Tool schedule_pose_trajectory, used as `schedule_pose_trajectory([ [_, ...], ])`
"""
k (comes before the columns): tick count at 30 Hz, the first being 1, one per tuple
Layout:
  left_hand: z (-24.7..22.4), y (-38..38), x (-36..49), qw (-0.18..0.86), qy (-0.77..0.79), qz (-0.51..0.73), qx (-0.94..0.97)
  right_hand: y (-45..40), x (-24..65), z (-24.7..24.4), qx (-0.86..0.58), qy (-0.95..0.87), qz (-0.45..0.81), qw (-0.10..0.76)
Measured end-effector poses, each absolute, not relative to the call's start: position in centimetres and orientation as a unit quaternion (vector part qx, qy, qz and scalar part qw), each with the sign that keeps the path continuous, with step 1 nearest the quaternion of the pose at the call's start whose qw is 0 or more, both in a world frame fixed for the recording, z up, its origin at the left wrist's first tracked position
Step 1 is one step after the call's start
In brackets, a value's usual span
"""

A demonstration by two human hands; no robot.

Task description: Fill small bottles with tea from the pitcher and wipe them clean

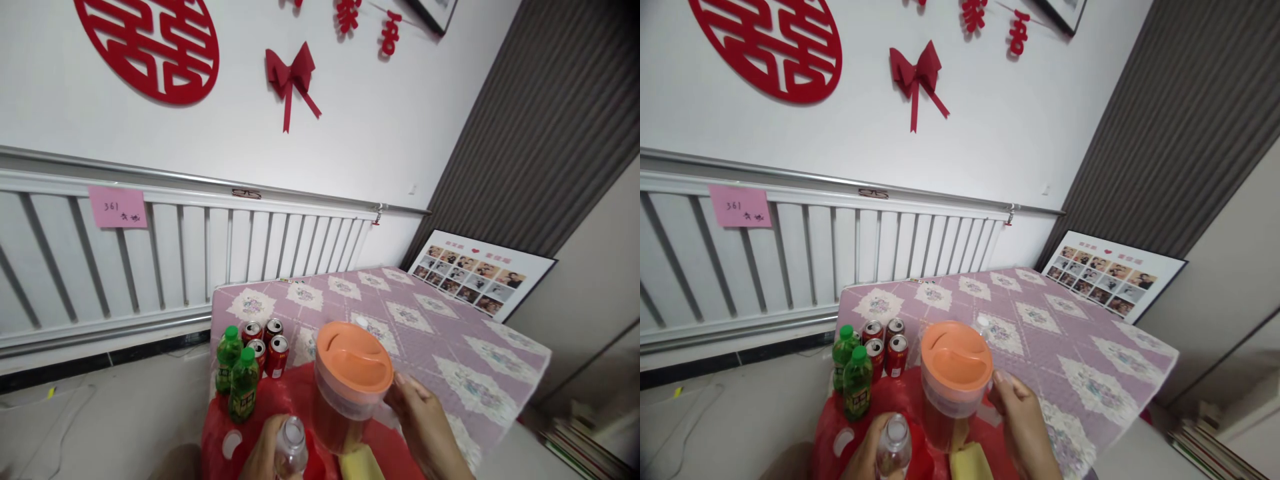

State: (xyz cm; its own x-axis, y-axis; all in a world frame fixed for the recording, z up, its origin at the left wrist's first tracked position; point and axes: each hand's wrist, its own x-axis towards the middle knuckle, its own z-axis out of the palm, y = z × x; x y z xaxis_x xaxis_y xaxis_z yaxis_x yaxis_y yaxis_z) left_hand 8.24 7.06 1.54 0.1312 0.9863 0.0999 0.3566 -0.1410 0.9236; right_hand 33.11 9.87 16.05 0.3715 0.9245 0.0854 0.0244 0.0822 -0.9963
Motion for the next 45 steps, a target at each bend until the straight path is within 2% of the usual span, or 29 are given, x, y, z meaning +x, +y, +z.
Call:
schedule_pose_trajectory([
  [7,2.5,6.7,7.7,0.414,0.474,0.411,0.659,6.2,34.4,18.3,-0.595,-0.437,0.39,0.55],
  [17,2.4,6.6,7.7,0.432,0.449,0.43,0.653,3.1,34.9,18.5,-0.628,-0.502,0.377,0.461],
  [45,2.3,6.7,7.6,0.442,0.447,0.43,0.648,4.6,34.5,18.5,-0.646,-0.6,0.309,0.358],
])
